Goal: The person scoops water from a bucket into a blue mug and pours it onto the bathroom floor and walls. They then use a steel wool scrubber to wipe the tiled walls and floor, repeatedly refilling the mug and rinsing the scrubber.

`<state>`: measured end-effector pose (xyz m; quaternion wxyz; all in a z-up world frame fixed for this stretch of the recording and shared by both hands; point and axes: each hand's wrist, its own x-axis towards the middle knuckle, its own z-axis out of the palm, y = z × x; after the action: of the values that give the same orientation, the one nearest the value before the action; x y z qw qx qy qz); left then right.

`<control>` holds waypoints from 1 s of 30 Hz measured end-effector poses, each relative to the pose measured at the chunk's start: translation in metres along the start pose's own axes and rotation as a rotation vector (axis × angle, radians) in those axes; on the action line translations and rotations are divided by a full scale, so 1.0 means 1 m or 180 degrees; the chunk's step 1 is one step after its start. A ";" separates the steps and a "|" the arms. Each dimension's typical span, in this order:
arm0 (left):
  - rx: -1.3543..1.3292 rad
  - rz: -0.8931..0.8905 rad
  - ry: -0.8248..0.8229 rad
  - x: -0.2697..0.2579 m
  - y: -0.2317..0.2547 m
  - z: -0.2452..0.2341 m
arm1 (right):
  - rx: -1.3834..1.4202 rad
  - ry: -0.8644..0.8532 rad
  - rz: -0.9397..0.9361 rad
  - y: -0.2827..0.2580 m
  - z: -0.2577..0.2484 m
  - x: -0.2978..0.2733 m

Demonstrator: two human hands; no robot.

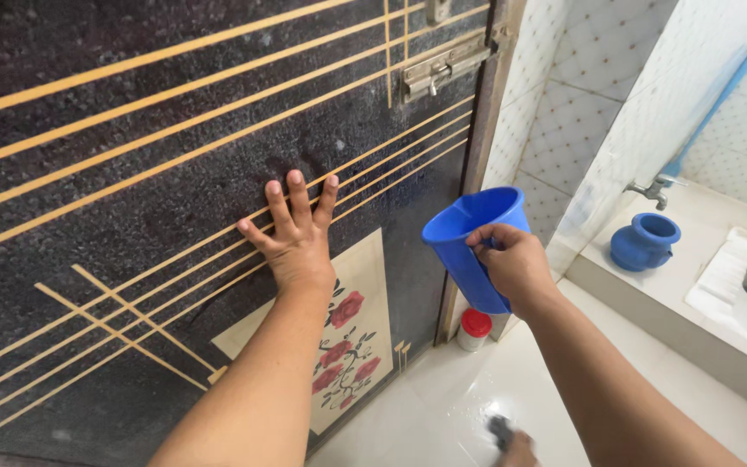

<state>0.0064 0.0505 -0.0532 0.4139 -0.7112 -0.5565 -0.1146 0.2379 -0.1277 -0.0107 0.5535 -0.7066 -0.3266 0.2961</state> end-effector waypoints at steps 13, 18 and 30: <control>-0.0067 -0.0218 0.0710 -0.008 0.006 0.010 | -0.0240 -0.0089 -0.0333 0.049 -0.029 -0.012; -0.0102 -0.0021 0.0484 -0.006 0.001 0.005 | -0.0293 -0.0140 -0.0183 0.055 -0.040 -0.030; -0.0259 0.0226 -0.0065 -0.006 -0.003 0.003 | -0.0482 -0.0190 -0.0060 0.045 -0.055 -0.053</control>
<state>0.0009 0.0489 -0.0576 0.3827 -0.7480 -0.5300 -0.1151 0.2543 -0.2094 -0.0400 0.4913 -0.7341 -0.3711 0.2863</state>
